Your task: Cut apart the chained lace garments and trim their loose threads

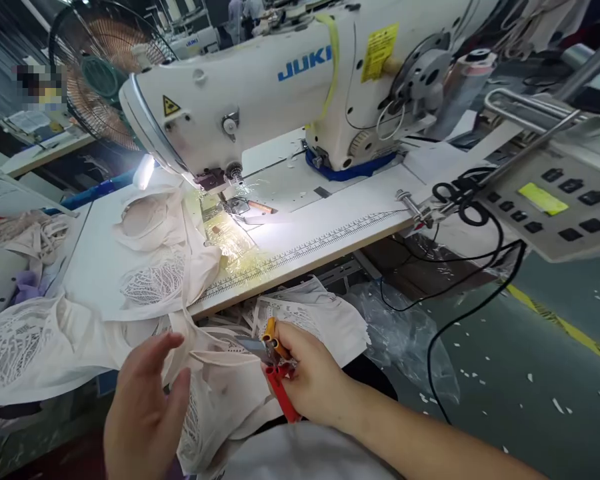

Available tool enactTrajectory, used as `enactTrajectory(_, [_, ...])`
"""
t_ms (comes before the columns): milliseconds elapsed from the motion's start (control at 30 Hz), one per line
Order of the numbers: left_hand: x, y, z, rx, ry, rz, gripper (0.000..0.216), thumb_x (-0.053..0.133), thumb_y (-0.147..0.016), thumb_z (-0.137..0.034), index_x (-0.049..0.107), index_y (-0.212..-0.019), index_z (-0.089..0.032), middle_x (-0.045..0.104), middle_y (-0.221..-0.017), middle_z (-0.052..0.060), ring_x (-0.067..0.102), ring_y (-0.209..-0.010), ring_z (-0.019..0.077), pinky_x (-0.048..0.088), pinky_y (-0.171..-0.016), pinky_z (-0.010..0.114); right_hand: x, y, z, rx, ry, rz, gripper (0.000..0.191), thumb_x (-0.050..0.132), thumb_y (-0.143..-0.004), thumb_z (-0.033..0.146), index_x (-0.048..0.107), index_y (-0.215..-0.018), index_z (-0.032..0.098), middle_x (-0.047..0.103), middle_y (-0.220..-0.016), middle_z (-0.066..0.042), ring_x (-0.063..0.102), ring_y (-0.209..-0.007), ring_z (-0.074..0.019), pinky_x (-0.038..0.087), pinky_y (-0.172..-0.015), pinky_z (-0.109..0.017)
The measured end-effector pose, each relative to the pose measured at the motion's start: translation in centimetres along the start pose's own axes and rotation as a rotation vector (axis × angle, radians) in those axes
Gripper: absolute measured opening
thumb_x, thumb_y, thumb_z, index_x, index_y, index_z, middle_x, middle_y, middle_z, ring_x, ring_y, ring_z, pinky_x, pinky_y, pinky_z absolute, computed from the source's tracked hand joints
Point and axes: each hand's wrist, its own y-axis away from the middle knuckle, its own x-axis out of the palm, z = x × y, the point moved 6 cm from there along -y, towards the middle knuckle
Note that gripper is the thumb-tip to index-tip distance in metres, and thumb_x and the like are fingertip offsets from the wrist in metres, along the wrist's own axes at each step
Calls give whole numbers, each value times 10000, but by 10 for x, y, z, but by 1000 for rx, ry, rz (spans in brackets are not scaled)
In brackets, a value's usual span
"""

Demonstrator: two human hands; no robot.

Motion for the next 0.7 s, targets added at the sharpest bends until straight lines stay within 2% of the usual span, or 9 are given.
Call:
enactTrajectory(33, [2, -2, -16, 170, -103, 46, 458, 560, -781, -93, 513, -1207, -255, 572, -1132, 79, 529, -1089, 231, 421, -942, 362, 0, 0, 2, -1, 3, 3, 185, 524, -721, 215, 346, -673, 232, 451, -675, 14, 406, -573, -138, 377, -520, -273])
enactTrajectory(100, [18, -2, -42, 436, -212, 256, 441, 542, -778, -73, 532, -1186, -239, 605, -1099, 88, 550, -1064, 240, 409, -971, 389, 0, 0, 6, -3, 12, 13, 198, 524, -705, 200, 334, -664, 234, 434, -657, 21, 394, -565, -135, 370, -508, -268])
enactTrajectory(167, [40, -4, -51, 495, -272, 494, 281, 503, -815, -100, 596, -1060, -203, 650, -953, 93, 602, -915, 238, 465, -883, 399, 0, 1, 9, 2, 24, 24, 199, 530, -696, 190, 339, -660, 233, 426, -648, 25, 391, -568, -134, 372, -509, -266])
enactTrajectory(200, [49, -7, -49, 459, -299, 585, 204, 480, -840, -127, 622, -972, -190, 652, -872, 90, 609, -825, 230, 494, -795, 382, 0, 2, 9, 9, 29, 29, 196, 535, -695, 191, 346, -660, 231, 428, -650, 24, 394, -572, -135, 375, -512, -267])
enactTrajectory(267, [62, -12, -41, 329, -296, 691, 212, 430, -882, -176, 639, -849, -177, 622, -764, 77, 584, -696, 203, 483, -626, 321, -1, 4, 6, 28, 36, 39, 185, 542, -703, 209, 362, -667, 228, 441, -656, 21, 403, -576, -134, 383, -515, -267])
enactTrajectory(400, [72, -10, -25, 122, -77, 813, 180, 465, -869, -195, 644, -874, -182, 588, -753, 53, 565, -687, 170, 435, -596, 262, -2, 10, -7, 85, -21, 38, 189, 583, -740, 268, 403, -704, 218, 463, -653, 32, 407, -549, -112, 386, -490, -242])
enactTrajectory(500, [73, -8, -15, -41, 101, 797, 154, 499, -840, -204, 644, -796, -175, 587, -730, 48, 551, -684, 164, 426, -629, 263, 1, 11, -12, 160, -144, 63, 227, 627, -752, 338, 441, -739, 209, 475, -623, 41, 425, -536, -107, 396, -497, -244])
enactTrajectory(600, [74, -6, -3, -289, 287, 765, 163, 528, -823, -251, 629, -735, -159, 610, -709, 47, 542, -673, 159, 416, -644, 265, 2, 9, -10, 232, -258, 126, 300, 637, -751, 434, 443, -776, 206, 475, -622, 42, 457, -551, -118, 418, -531, -265])
enactTrajectory(700, [73, -4, 7, -486, 416, 725, 166, 564, -804, -293, 618, -730, -155, 588, -672, 15, 499, -617, 126, 384, -594, 233, -5, 8, -2, 175, -145, 257, 291, 601, -771, 446, 428, -772, 212, 486, -674, 21, 469, -595, -133, 414, -553, -266])
